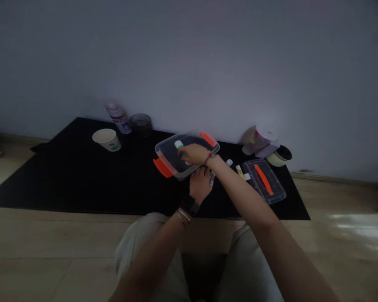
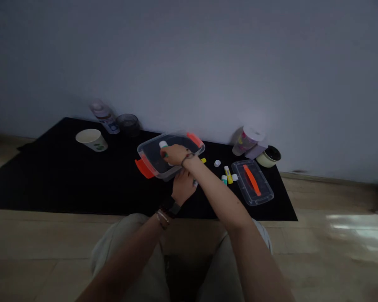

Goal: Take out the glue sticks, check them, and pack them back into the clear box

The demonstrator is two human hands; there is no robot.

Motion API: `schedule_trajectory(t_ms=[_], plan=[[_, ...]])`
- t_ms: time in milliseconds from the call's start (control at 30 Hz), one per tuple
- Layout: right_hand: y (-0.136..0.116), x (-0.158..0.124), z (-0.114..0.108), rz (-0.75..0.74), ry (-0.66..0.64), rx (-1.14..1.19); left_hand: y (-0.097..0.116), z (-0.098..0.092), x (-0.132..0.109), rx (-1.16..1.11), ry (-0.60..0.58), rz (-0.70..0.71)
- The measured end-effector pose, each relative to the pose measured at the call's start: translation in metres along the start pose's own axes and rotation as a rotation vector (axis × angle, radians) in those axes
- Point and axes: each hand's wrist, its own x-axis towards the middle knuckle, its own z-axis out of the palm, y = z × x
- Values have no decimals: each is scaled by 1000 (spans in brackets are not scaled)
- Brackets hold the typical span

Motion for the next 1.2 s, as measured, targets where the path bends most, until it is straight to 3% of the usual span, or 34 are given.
schedule_trajectory(t_ms=[67,167,300,400,533,700,867,1067,1200], plan=[[14,-32,-17,15,100,74,3,-3,1,-123,25,10],[36,-94,-20,32,317,355,5,-1,4,-593,12,23],[62,-155,27,245,420,578,6,7,5,-1295,-214,-247],[69,-170,66,324,388,692,8,13,0,-1526,-355,-424],[70,-173,79,304,312,700,11,18,-9,-1501,-314,-495],[79,-172,68,483,538,542,19,21,-16,-1279,-434,-290],[84,-163,71,556,502,474,23,25,-28,-1135,-466,-209],[88,-160,72,475,431,567,21,24,-35,-1161,-466,-239],[93,-164,64,478,504,646,33,11,-33,-1232,-527,-238]])
